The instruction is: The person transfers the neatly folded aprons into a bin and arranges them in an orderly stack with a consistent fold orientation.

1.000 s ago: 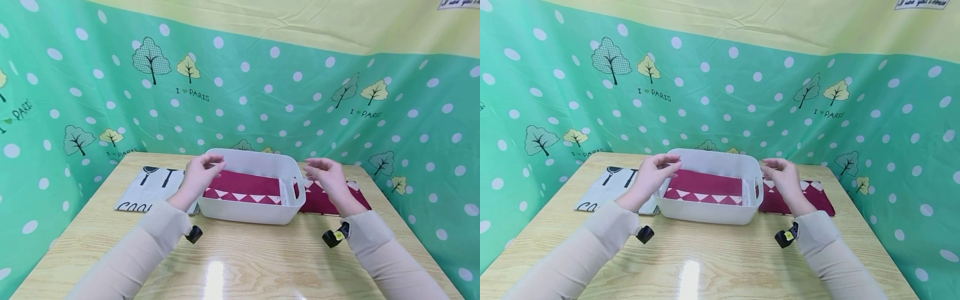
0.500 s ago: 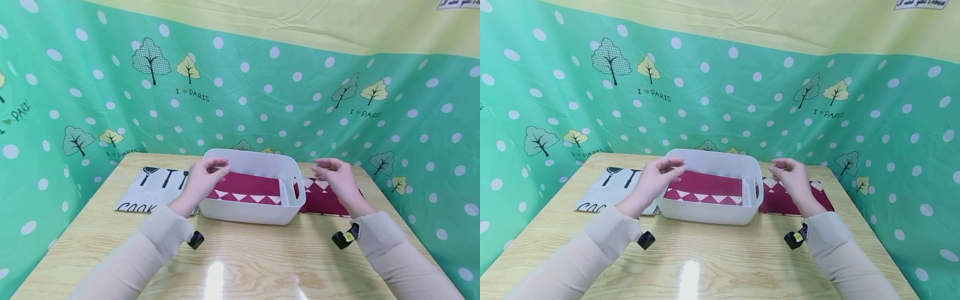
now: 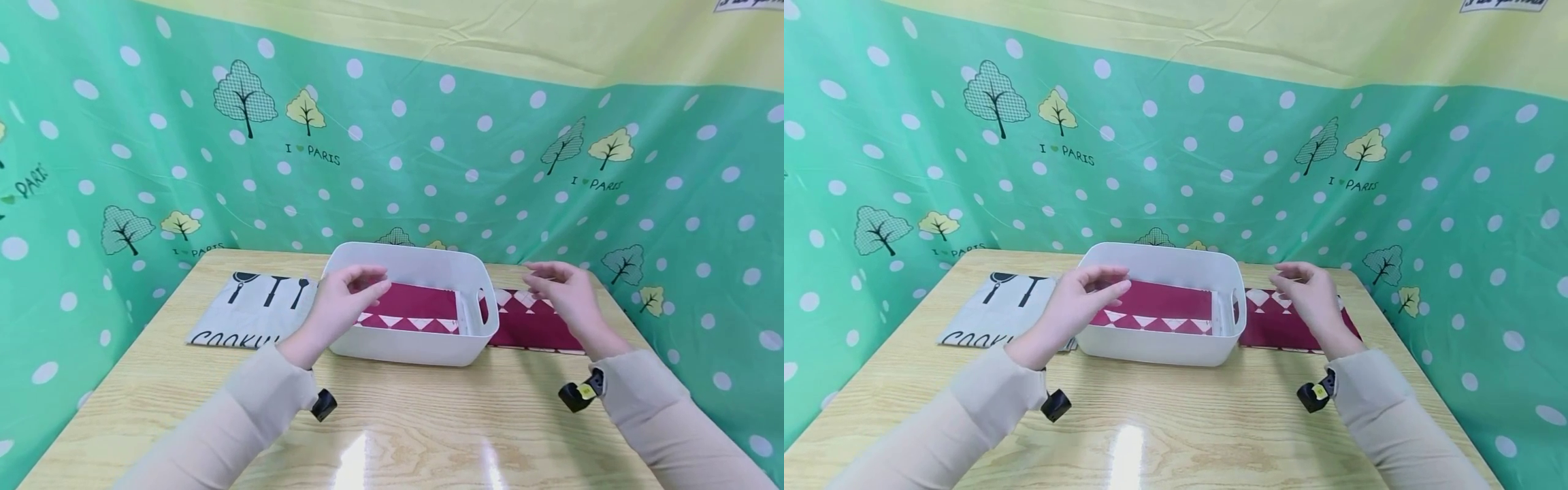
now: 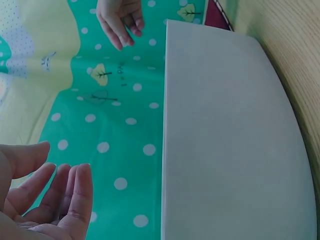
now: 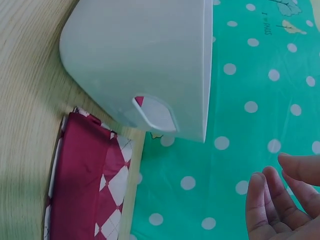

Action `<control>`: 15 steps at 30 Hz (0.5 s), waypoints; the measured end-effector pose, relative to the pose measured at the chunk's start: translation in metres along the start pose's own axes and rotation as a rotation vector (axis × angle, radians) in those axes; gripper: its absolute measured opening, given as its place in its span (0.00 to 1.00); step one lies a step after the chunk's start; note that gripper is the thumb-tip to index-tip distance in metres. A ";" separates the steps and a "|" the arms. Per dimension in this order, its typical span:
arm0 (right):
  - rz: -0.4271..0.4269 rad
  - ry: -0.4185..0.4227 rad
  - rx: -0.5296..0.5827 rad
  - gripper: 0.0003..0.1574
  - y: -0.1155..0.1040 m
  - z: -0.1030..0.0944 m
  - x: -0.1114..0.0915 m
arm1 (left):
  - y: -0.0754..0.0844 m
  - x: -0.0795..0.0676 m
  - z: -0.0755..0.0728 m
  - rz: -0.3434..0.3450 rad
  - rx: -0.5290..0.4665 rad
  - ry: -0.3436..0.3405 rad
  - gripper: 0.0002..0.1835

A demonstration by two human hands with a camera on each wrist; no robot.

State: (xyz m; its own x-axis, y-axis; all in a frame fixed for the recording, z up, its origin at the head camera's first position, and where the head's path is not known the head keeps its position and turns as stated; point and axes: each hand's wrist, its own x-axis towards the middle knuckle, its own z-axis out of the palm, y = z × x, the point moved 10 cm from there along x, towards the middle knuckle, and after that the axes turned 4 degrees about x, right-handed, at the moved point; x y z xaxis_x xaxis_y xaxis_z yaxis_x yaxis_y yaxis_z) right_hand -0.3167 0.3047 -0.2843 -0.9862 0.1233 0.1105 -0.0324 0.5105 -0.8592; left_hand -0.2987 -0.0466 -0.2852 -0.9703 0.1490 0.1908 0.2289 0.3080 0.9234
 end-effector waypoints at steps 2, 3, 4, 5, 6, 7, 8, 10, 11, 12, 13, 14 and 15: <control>0.006 0.006 -0.014 0.30 0.003 -0.002 -0.001 | 0.000 -0.002 0.002 0.003 0.016 -0.010 0.18; 0.006 0.009 -0.020 0.30 0.004 -0.003 -0.002 | 0.001 -0.003 0.003 0.006 0.025 -0.014 0.18; 0.005 0.011 -0.023 0.30 0.006 -0.004 -0.002 | 0.001 -0.004 0.004 0.009 0.035 -0.016 0.18; 0.003 0.013 -0.027 0.29 0.008 -0.005 -0.003 | 0.001 -0.006 0.005 0.012 0.047 -0.017 0.18; 0.002 0.016 -0.033 0.29 0.010 -0.007 -0.003 | 0.001 -0.007 0.006 0.013 0.055 -0.018 0.17; -0.001 0.017 -0.034 0.29 0.012 -0.008 -0.004 | 0.001 -0.008 0.007 0.014 0.061 -0.020 0.17; -0.005 0.018 -0.031 0.28 0.013 -0.008 -0.004 | 0.001 -0.009 0.008 0.014 0.063 -0.019 0.17; -0.008 0.019 -0.022 0.28 0.017 -0.010 -0.005 | 0.001 -0.011 0.010 0.011 0.067 -0.022 0.16; -0.006 0.020 -0.018 0.29 0.020 -0.012 -0.005 | 0.001 -0.012 0.011 0.009 0.066 -0.025 0.16; -0.002 0.020 -0.012 0.29 0.022 -0.013 -0.005 | 0.001 -0.013 0.012 0.007 0.061 -0.027 0.16; 0.001 0.018 -0.003 0.29 0.024 -0.013 -0.006 | 0.001 -0.014 0.013 0.006 0.058 -0.031 0.16; 0.006 0.018 0.001 0.29 0.026 -0.014 -0.006 | 0.001 -0.015 0.013 0.004 0.053 -0.033 0.16; 0.011 0.017 0.001 0.30 0.028 -0.016 -0.007 | 0.001 -0.016 0.014 0.001 0.052 -0.037 0.15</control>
State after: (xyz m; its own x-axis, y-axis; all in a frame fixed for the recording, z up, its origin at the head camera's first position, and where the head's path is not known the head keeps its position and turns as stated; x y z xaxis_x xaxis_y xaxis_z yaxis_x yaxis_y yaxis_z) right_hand -0.3086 0.3316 -0.3017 -0.9836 0.1431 0.1098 -0.0223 0.5079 -0.8611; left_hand -0.2817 -0.0357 -0.2921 -0.9668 0.1833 0.1782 0.2342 0.3560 0.9047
